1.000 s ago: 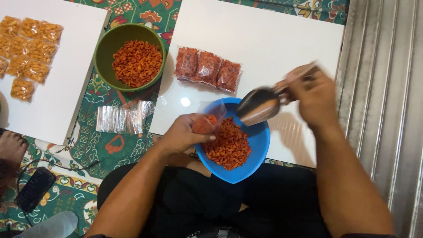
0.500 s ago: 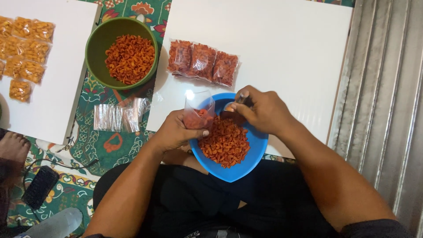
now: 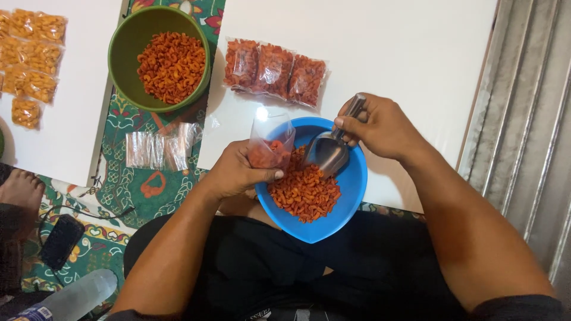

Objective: Manually scooping snacks from a bowl into small plastic bags for packaging at an efficient pace.

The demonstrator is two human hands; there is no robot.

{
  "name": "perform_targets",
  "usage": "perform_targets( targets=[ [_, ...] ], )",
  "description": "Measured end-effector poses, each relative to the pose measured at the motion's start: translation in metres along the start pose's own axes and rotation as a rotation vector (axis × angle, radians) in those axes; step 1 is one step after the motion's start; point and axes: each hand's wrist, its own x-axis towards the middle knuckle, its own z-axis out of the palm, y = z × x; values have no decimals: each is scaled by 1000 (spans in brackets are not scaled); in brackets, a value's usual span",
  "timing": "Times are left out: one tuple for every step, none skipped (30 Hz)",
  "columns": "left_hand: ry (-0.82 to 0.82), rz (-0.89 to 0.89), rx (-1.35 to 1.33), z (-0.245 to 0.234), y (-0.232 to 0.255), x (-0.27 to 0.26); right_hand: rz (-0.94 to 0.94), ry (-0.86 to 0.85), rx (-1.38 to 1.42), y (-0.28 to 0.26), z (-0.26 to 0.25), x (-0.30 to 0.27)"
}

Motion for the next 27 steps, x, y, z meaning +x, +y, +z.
perform_targets(
  targets=[
    [-1, -4, 0, -1, 0, 0, 3, 0, 3, 1, -2, 2],
    [0, 0, 9, -2, 0, 0, 30, 1, 52, 3, -4, 3],
    [1, 5, 16, -2, -1, 1, 57, 3, 99, 4, -6, 4],
    [0, 2, 15, 0, 1, 0, 61, 3, 100, 8, -7, 5],
    [-5, -6, 22, 0, 3, 0, 75, 16, 166, 11, -9, 7],
    [-9, -13, 28, 1, 6, 0, 89, 29, 232, 14, -10, 9],
    [-8, -14, 27, 2, 6, 0, 89, 27, 232, 21, -13, 11],
    [-18, -11, 32, 2, 7, 0, 98, 45, 307, 27, -16, 13],
    [-29, -7, 36, 3, 8, 1, 107, 63, 382, 34, -19, 16],
    [-28, -8, 35, 4, 10, 0, 108, 62, 381, 32, -23, 14],
    [-39, -10, 37, 5, 12, 0, 107, 79, 411, 29, -26, 13],
    [-50, -12, 39, 6, 14, -1, 107, 96, 441, 27, -30, 12],
    [-48, -11, 38, 7, 14, -1, 107, 94, 439, 28, -37, 10],
    [-54, -14, 21, 8, 15, -1, 100, 127, 465, 29, -43, 9],
    [-60, -17, 5, 8, 15, -1, 93, 160, 491, 31, -49, 8],
    [-57, -16, 4, 9, 21, 0, 92, 157, 489, 24, -54, 3],
    [-86, -110, 65, 10, 26, 1, 21, 198, 493, 17, -60, -2],
    [-116, -203, 127, 12, 31, 2, -51, 238, 496, 9, -65, -7],
    [-114, -202, 124, 14, 35, 2, -51, 236, 494, 1, -68, -14],
    [-106, -216, 157, 16, 38, 2, -161, 276, 493, -7, -72, -21],
    [-100, -230, 191, 18, 41, 2, -271, 318, 492, -15, -75, -28],
    [-98, -229, 189, 18, 39, 2, -272, 317, 490, -22, -74, -34],
    [-126, -207, 170, 18, 38, 2, -312, 370, 516, -30, -73, -40],
    [-153, -186, 151, 18, 36, 3, -352, 423, 541, -39, -72, -45],
    [-154, -182, 152, 18, 36, 3, -355, 424, 539, -38, -72, -48],
    [-166, -181, 142, 18, 36, 3, -470, 371, 381, -37, -72, -50],
    [-180, -179, 132, 18, 36, 4, -585, 320, 227, -36, -73, -52]
  ],
)
